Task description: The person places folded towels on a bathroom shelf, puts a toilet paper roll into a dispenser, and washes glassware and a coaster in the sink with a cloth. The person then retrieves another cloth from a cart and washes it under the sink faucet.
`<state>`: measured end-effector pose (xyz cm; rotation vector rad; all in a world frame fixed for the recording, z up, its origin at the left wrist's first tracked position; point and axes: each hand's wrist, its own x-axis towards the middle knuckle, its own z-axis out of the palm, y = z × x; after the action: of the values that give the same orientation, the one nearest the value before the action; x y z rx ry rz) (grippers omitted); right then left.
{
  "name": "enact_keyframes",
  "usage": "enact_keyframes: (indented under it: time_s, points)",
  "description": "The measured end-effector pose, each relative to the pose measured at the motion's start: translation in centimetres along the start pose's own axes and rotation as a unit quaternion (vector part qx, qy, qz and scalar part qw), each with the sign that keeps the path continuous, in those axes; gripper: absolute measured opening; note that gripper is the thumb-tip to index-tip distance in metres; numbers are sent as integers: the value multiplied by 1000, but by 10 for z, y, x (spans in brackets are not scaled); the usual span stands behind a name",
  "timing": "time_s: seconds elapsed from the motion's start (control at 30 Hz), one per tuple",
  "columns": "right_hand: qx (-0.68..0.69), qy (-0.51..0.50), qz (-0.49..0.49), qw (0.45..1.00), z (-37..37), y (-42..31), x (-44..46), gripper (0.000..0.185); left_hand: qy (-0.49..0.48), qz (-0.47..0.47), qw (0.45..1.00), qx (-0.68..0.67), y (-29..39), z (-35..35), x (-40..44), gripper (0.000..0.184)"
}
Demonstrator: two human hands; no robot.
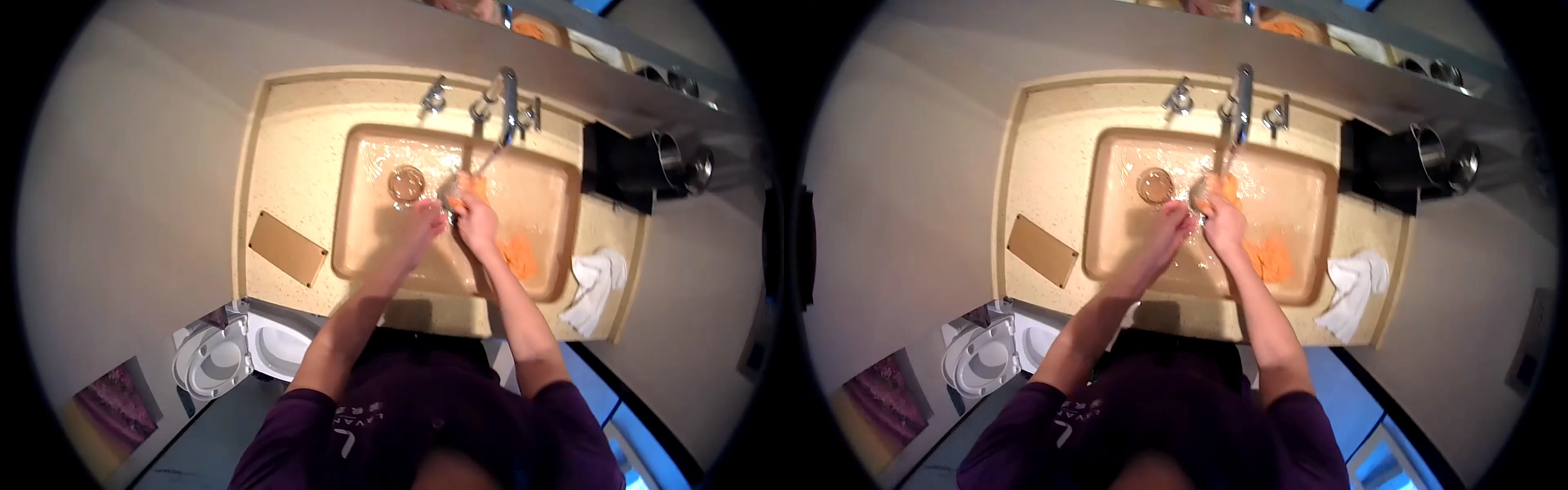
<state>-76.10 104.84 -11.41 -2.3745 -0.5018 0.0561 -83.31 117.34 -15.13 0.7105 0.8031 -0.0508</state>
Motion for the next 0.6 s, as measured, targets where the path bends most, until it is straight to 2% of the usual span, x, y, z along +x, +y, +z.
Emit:
enact_keyframes:
  time_s: [0.03,0.07,0.1,0.13,0.17,0.2,0.23,0.3,0.33,0.37,0.4,0.47,0.57,0.6]
  points:
    - [147,-56,104,982,-2,11,-3,17,7,12,1000,-2,3,10,0,33]
    - [287,-116,207,928,-4,23,-9,16,-1,9,1000,18,10,23,-8,36]
    - [354,-143,273,883,-12,23,-15,19,-9,5,999,39,18,36,-15,40]
    - [388,-159,302,856,-23,19,-19,21,-3,13,999,40,25,44,-19,40]
    - [420,-174,331,827,-34,15,-22,23,-13,-15,995,98,31,53,-23,41]
    - [492,-185,344,778,-43,11,-24,33,-23,-44,987,156,33,58,-23,42]
    - [560,-195,355,722,-52,6,-25,43,-18,-40,986,159,22,53,-13,42]
    - [580,-204,346,708,-71,-5,-18,48,-65,61,985,147,2,41,11,37]
    - [596,-211,341,696,-76,-6,-15,53,-29,63,983,169,10,48,8,30]
    - [600,-211,337,694,-78,-1,-13,53,-28,66,982,173,13,48,12,30]
    - [612,-272,318,671,-83,8,-11,65,-23,87,978,189,14,48,16,28]
    - [551,-366,299,688,-86,21,-4,81,-20,111,972,207,16,49,24,27]
    - [563,-364,304,677,-70,31,9,80,-18,112,969,221,27,59,23,23]
    - [667,-334,324,581,-70,28,16,81,-39,121,969,210,28,62,25,22]
